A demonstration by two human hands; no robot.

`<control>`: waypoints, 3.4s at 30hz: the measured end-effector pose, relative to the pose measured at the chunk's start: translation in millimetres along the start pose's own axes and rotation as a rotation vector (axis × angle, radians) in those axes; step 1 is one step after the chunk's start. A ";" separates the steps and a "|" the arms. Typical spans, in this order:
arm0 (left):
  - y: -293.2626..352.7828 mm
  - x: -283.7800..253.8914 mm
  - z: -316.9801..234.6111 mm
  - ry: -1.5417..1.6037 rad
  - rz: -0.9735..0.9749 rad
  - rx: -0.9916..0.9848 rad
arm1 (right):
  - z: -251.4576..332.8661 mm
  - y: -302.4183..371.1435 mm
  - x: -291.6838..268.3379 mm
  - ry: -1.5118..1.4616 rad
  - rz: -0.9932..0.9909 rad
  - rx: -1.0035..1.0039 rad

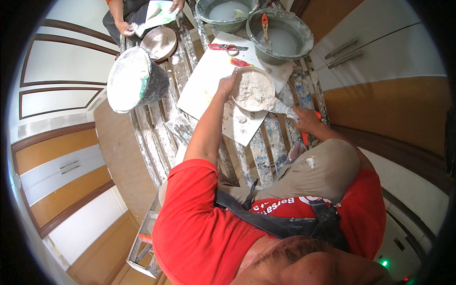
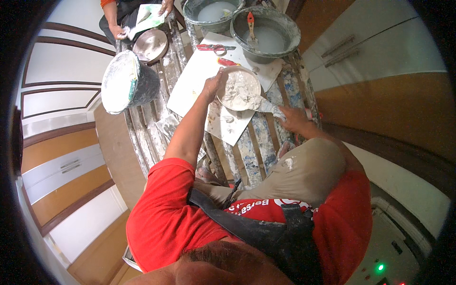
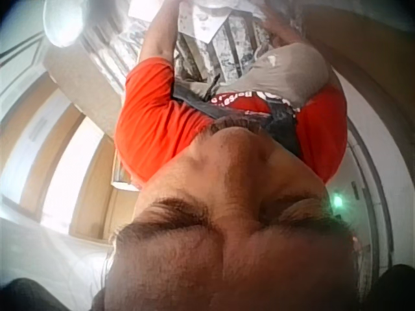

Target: The person mixes a white compound in a bucket using a trowel, then transfers it to a smaller container. They continue mixing and finally apply the compound to a wall surface using a green sanding block.

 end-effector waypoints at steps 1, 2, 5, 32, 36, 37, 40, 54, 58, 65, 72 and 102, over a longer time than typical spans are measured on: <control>0.4 0.7 -0.9 0.022 -0.019 0.010 | -5.4 0.4 -2.2 0.038 0.026 0.001; 0.1 1.1 -2.1 0.048 -0.039 0.022 | -5.8 -0.3 -7.4 0.080 0.052 0.000; -2.4 3.2 0.9 0.057 -0.013 -0.045 | 0.4 8.0 -34.5 0.082 0.129 -0.018; 24.0 3.8 8.5 0.395 0.136 0.041 | -15.5 -5.5 -74.9 -0.051 -0.022 0.364; 26.4 5.8 6.0 0.278 0.007 0.186 | 79.1 -68.2 -127.6 0.320 0.160 0.098; 26.5 7.0 4.4 0.253 -0.019 0.206 | 78.3 -85.2 -123.5 0.432 0.164 0.058; 32.9 13.1 -4.3 0.213 -0.056 0.214 | 74.1 -103.4 -105.3 0.501 0.295 0.071; 41.4 13.8 7.1 0.308 -0.107 0.061 | 106.7 -120.5 -72.3 -0.673 0.445 0.684; 39.4 5.6 4.7 0.453 0.072 0.054 | 107.0 -153.2 -96.7 -0.054 0.353 0.405; 43.7 2.1 4.3 0.301 0.018 0.086 | 149.7 -192.6 -108.6 0.389 0.210 0.110; 42.1 0.0 6.3 0.317 0.077 0.109 | 202.7 -214.7 -100.3 0.628 0.422 -0.281; 22.0 -0.5 16.6 0.224 -0.010 0.111 | 175.0 -173.2 -87.6 0.734 0.387 -0.385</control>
Point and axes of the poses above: each hand's wrist, its own y-axis away from the middle knuckle, its own x-axis out of the palm, z = x × y, the point moved 3 cm from there along -y, towards the middle knuckle, and after that the axes turned 3 degrees about -x, right-handed, at the moved point
